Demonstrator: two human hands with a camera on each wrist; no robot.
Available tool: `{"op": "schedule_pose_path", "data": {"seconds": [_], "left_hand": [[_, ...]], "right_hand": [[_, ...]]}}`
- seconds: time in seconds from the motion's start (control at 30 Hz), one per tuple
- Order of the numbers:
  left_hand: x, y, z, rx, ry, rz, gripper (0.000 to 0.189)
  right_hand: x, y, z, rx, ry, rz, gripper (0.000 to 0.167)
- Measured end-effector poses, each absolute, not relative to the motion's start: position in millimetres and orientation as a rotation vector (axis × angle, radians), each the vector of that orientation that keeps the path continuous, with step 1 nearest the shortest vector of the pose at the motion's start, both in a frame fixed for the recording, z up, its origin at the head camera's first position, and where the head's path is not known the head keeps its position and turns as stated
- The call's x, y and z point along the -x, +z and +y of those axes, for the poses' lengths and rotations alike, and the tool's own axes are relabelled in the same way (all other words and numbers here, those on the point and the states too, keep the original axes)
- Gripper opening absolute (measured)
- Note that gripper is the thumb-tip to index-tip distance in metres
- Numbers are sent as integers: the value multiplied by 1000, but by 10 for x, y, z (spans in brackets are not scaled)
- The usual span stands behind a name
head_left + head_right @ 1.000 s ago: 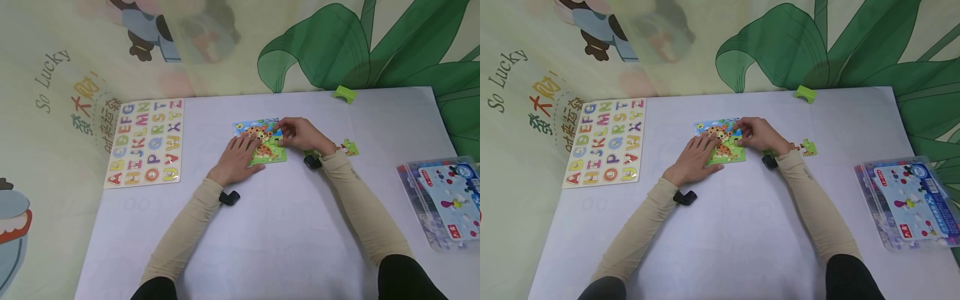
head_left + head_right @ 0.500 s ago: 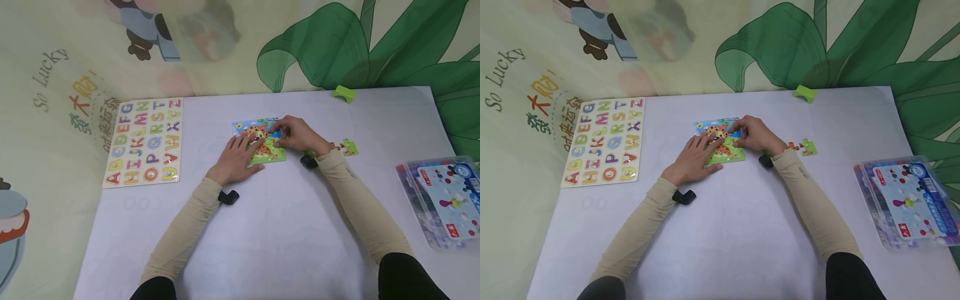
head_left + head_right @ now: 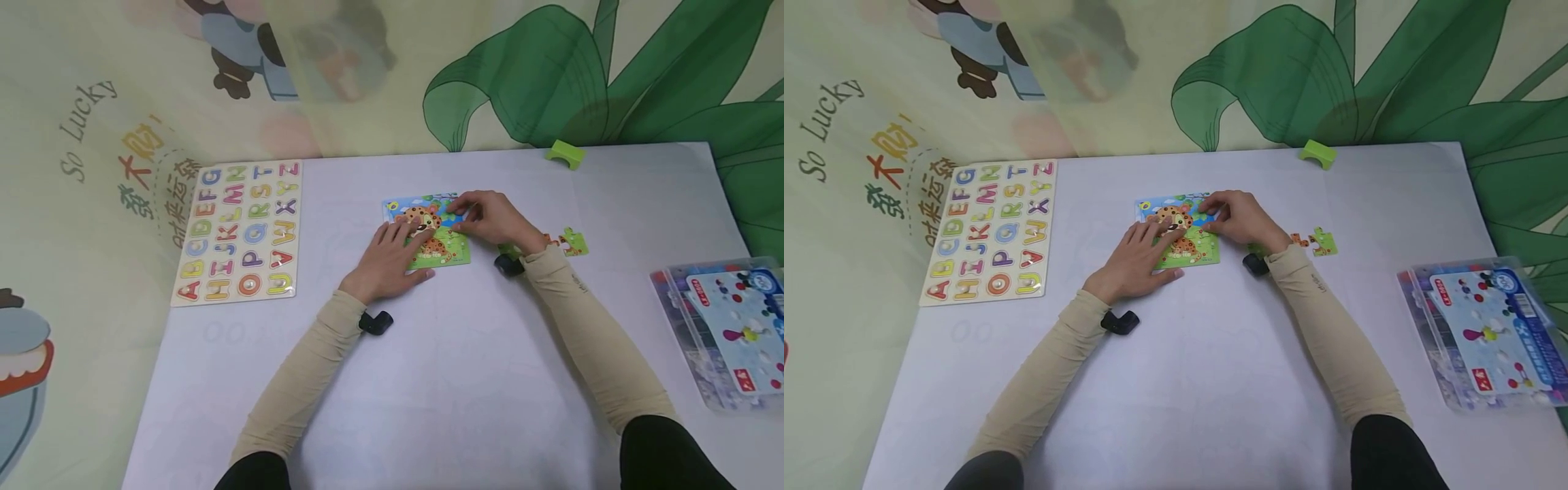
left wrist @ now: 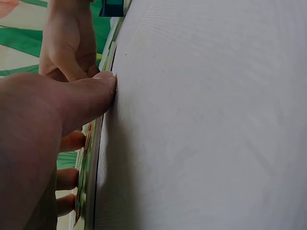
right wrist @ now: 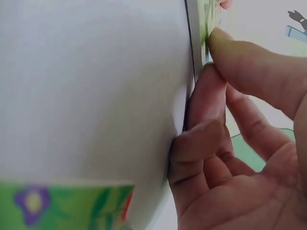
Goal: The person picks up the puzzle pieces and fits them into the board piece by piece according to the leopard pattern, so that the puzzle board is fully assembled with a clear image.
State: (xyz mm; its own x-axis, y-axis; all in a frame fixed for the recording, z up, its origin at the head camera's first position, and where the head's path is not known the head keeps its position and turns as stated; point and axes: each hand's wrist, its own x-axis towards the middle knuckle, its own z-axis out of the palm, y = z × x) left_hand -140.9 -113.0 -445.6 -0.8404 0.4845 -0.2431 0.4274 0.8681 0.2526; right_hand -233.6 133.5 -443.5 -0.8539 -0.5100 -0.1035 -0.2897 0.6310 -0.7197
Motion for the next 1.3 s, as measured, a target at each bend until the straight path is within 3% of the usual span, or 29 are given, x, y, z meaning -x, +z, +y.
{"op": "schedule_pose_path", "data": {"seconds": [0.37,0.63,0.93,1.3], "left_hand": [[1373,-4428,-1111,-645,280,2754,79],[1349,-4449,-1123,-629,350,2759,77],[1361,-4447,-1218,-623,406,2772,73],[1453,-4488,-1166,-678,626,2851,79]], "right_hand": [[2319,-4414,1317,624,-1020,2567,33],[2274,-4207,1940,585,-991,2614,39],[2101,-4105,2352,582,-772,2586,65],[1952,-4239,2261,662,-757,2635,45]]}}
